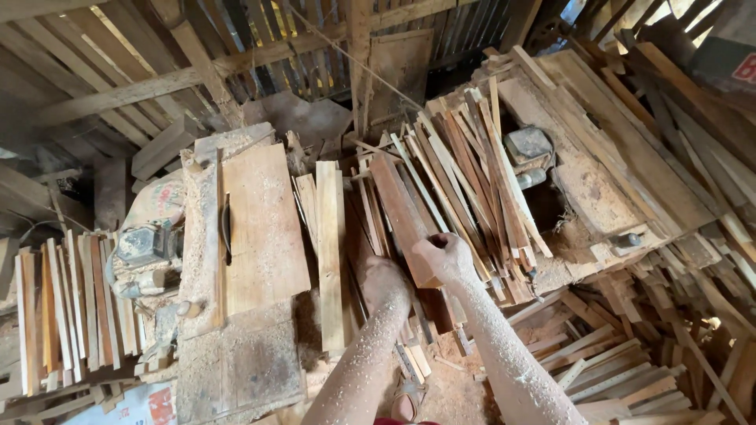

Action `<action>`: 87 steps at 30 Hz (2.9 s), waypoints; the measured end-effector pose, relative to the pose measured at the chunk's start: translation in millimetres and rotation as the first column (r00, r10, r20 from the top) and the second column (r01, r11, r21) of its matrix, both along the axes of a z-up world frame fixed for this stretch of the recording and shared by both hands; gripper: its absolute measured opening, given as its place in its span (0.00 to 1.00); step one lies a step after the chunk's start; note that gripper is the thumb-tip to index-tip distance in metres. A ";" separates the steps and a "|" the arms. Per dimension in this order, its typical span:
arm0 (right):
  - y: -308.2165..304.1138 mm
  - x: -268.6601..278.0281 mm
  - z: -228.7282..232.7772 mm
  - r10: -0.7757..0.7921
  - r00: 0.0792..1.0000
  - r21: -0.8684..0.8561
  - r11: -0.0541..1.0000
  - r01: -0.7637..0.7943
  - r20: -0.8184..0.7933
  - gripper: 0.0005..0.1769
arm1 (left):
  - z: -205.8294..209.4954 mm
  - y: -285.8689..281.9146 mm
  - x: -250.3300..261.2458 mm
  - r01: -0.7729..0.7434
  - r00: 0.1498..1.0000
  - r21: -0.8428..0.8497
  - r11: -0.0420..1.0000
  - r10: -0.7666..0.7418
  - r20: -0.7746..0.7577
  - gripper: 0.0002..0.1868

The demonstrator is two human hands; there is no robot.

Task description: Feeding thin wood strips through a woodworking machine for processing

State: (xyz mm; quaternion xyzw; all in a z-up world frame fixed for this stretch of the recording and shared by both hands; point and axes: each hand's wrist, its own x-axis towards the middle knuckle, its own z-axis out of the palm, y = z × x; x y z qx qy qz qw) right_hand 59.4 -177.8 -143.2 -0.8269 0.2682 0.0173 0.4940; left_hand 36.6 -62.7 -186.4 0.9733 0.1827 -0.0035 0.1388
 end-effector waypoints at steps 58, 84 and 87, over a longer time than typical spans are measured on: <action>-83.1 20.2 67.4 0.222 0.954 -0.769 0.639 0.013 0.200 0.26 | 90.9 -50.5 1.9 0.448 0.807 -0.139 0.883 -0.332 0.489 0.14; 50.7 -13.5 3.3 0.217 0.972 -0.238 0.953 -0.190 0.093 0.16 | 7.1 15.0 7.8 0.121 0.967 -0.253 0.960 -0.172 -0.189 0.21; 32.6 -12.4 6.1 0.078 0.992 -0.513 0.850 -0.121 -0.103 0.15 | -4.6 12.7 11.4 0.015 0.999 -0.095 0.995 -0.012 0.037 0.18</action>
